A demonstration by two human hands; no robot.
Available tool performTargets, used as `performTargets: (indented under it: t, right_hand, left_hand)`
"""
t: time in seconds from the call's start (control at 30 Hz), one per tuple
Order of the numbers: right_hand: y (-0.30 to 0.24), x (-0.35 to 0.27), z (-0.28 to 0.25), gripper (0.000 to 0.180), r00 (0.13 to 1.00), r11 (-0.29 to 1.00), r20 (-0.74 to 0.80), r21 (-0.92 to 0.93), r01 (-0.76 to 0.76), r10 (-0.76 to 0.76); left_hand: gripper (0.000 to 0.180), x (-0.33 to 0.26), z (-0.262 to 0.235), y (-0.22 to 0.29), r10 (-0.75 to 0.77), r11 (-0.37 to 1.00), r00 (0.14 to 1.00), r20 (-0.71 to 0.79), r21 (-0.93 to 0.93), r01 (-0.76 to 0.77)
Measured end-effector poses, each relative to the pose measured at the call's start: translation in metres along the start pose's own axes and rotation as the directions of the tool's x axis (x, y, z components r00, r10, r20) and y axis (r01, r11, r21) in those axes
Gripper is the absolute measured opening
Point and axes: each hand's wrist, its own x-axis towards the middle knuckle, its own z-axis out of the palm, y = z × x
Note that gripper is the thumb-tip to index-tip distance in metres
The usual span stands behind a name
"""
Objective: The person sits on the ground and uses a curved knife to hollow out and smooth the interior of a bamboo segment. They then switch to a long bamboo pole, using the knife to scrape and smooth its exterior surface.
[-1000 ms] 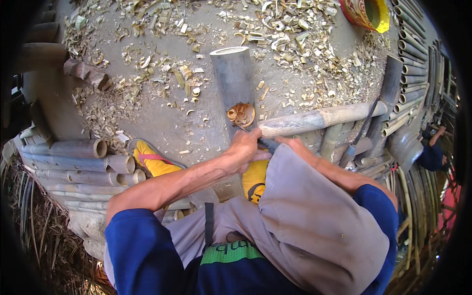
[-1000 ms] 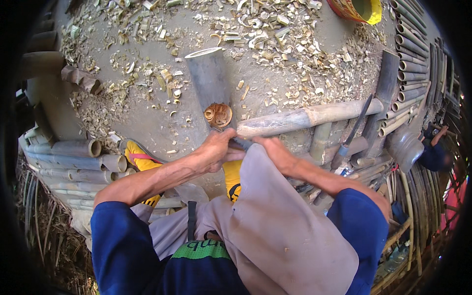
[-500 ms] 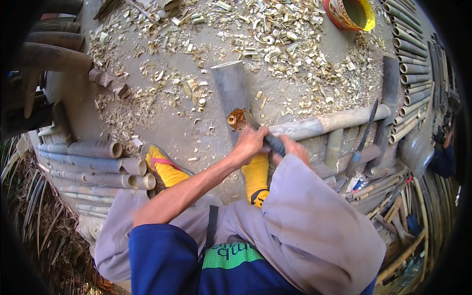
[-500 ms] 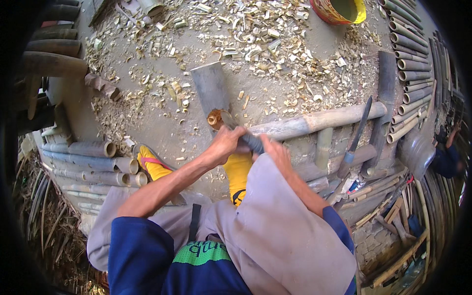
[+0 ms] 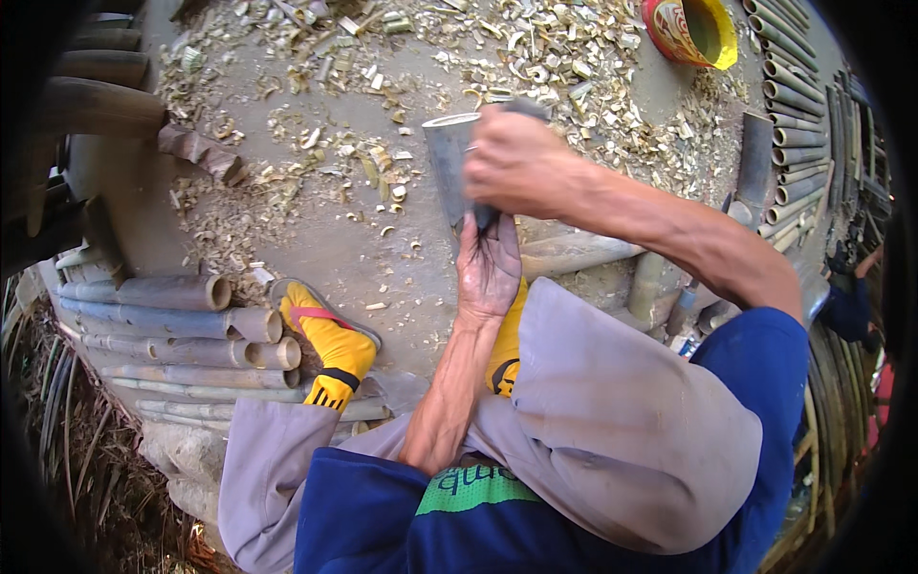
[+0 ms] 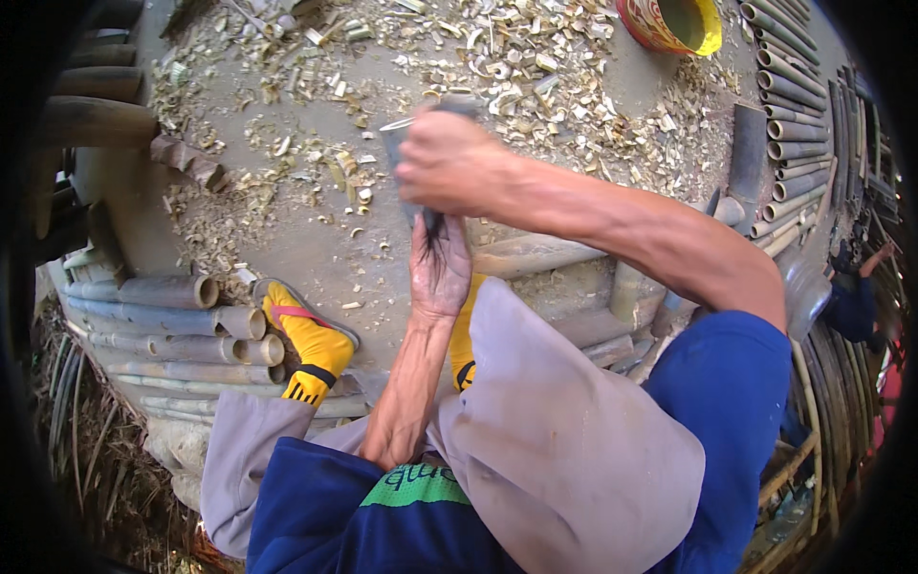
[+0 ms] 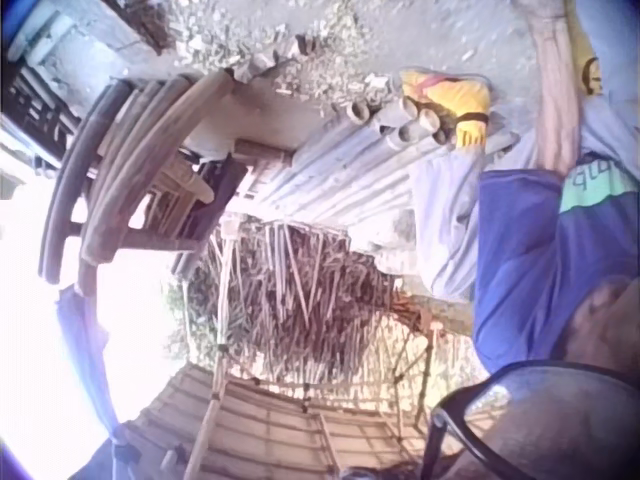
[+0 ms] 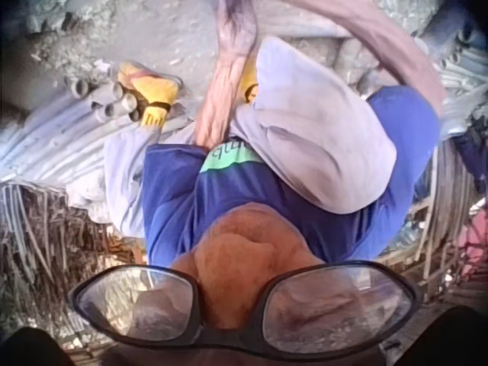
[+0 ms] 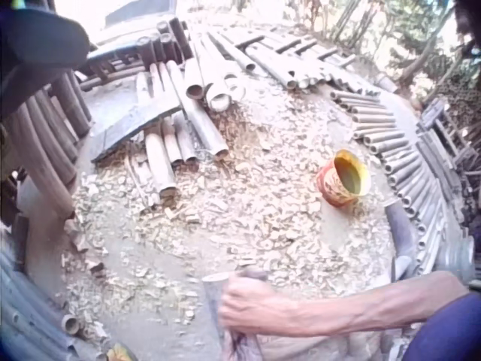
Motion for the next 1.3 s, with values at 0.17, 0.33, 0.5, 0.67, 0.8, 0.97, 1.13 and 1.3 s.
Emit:
performTargets:
  t: [0.17, 0.33, 0.5, 0.67, 0.8, 0.97, 1.13, 1.3]
  right_hand:
    - [-0.015, -0.021, 0.040, 0.008, 0.956, 0.957, -0.218, 0.253, -0.139, 0.196]
    - [-0.148, -0.090, 0.093, 0.039, 0.570, 0.146, 0.207, 0.847, -0.511, 0.795]
    - [-0.140, -0.095, 0.085, 0.038, 0.578, 0.120, 0.274, 0.826, -0.551, 0.769]
    - [-0.072, -0.090, 0.067, 0.024, 0.800, 0.646, -0.038, 0.613, -0.454, 0.599]
    - [-0.032, -0.058, 0.034, 0.013, 0.925, 0.903, -0.141, 0.311, -0.296, 0.352]
    - [0.000, 0.008, 0.011, 0.012, 0.992, 0.994, -0.123, 0.103, -0.025, 0.038]
    - [-0.036, -0.052, 0.080, 0.017, 0.950, 0.560, 0.296, 0.772, -0.301, 0.102]
    - [-0.092, -0.100, 0.047, 0.037, 0.854, -0.298, 0.224, 0.951, -0.085, 0.469]
  left_hand:
    - [0.032, 0.000, 0.006, -0.001, 0.003, 0.960, 0.986, -0.165, 0.277, 0.043]
    - [0.034, -0.001, 0.045, -0.015, 0.044, -0.047, 0.833, -0.551, 0.832, 0.553]
    - [0.034, -0.001, 0.024, -0.008, -0.034, 0.143, 0.879, -0.476, 0.868, 0.475]
    - [0.034, -0.010, 0.017, -0.011, -0.036, 0.574, 0.960, -0.279, 0.780, 0.248]
    - [0.037, -0.009, 0.003, -0.004, -0.063, 0.865, 0.993, -0.099, 0.490, 0.104]
    - [0.044, -0.005, 0.006, -0.002, -0.059, 0.988, 0.998, -0.028, 0.139, 0.062]
    - [0.056, -0.031, -0.006, 0.000, -0.470, 0.733, 0.850, -0.236, 0.431, 0.525]
    - [0.081, -0.061, -0.006, 0.002, -0.394, 0.497, 0.879, -0.270, 0.742, 0.451]
